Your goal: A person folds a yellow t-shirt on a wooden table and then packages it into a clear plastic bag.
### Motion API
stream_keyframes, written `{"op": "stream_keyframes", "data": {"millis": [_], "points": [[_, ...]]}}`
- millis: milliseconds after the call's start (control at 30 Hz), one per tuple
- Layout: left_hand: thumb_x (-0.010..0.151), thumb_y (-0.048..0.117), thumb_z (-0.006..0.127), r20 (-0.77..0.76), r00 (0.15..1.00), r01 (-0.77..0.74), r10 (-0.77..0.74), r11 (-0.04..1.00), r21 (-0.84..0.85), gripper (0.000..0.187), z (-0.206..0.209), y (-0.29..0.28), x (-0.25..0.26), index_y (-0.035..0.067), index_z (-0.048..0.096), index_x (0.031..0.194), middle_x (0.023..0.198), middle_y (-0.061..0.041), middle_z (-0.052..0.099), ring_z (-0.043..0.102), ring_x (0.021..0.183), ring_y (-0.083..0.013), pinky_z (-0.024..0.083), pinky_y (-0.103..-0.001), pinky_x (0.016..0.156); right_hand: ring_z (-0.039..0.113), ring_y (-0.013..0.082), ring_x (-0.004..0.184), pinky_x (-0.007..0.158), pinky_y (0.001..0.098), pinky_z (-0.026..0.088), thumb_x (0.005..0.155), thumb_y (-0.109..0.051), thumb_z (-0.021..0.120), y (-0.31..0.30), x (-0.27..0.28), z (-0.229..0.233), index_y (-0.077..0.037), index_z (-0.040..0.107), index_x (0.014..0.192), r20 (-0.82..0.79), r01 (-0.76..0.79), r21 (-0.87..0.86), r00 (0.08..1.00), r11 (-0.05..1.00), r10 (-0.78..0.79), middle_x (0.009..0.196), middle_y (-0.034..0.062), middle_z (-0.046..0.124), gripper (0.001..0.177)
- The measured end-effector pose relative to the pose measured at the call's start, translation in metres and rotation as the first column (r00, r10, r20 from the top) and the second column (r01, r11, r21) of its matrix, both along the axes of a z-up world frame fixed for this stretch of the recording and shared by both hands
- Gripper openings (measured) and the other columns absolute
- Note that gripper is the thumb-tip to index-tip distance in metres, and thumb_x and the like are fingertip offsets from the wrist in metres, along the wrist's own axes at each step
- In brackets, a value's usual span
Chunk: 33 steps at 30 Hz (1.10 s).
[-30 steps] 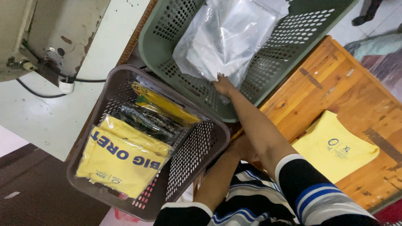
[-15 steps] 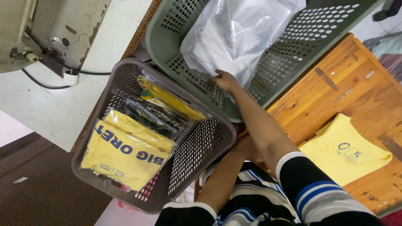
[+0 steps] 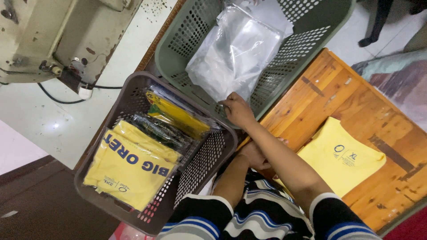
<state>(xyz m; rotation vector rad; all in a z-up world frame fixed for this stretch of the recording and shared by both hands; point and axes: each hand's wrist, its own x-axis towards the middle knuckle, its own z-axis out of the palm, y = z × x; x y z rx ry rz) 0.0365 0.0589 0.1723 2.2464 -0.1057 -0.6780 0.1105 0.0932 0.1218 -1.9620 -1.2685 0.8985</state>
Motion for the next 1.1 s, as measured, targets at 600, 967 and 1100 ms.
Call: {"op": "stream_keyframes", "data": {"millis": [600, 967, 1100], "points": [[0.079, 0.047, 0.040, 0.809, 0.575, -0.060, -0.120, 0.980, 0.188, 0.051, -0.098, -0.044, -0.025, 0.019, 0.049, 0.120, 0.134, -0.003, 0.040, 0.039, 0.121, -0.0200, 0.024, -0.043, 0.099, 0.046, 0.0366, 0.108, 0.088, 0.0468, 0.040, 0.085, 0.006, 0.029, -0.318, -0.001, 0.167, -0.006, 0.029, 0.132, -0.608, 0.721, 0.170, 0.613, 0.672, -0.505, 0.126, 0.0228, 0.043, 0.048], [0.081, 0.027, 0.054, -0.053, 0.643, -0.722, 0.764, 0.581, -0.376, 0.025, -0.050, -0.101, -0.008, 0.018, 0.064, 0.102, 0.094, -0.004, 0.063, 0.059, 0.088, -0.0156, 0.046, -0.028, 0.075, 0.044, 0.0316, 0.116, 0.077, 0.0384, 0.049, 0.079, 0.010, 0.036, -0.392, -0.035, 0.241, -0.022, 0.051, 0.118, 0.288, 0.494, 0.307, 0.766, 0.813, -0.575, 0.130, 0.0082, 0.044, 0.052], [0.089, 0.028, 0.040, -0.349, 0.580, -0.711, 0.736, 0.248, -0.658, 0.032, -0.011, -0.116, 0.018, 0.010, 0.057, 0.110, 0.105, -0.008, 0.060, 0.058, 0.089, -0.0159, 0.046, -0.026, 0.079, 0.043, 0.0356, 0.113, 0.092, 0.0434, 0.037, 0.071, -0.001, 0.055, -0.380, -0.041, 0.196, -0.028, 0.048, 0.122, 0.439, 0.295, 0.036, 0.853, 0.955, -0.280, 0.127, 0.0097, 0.045, 0.058]]}}
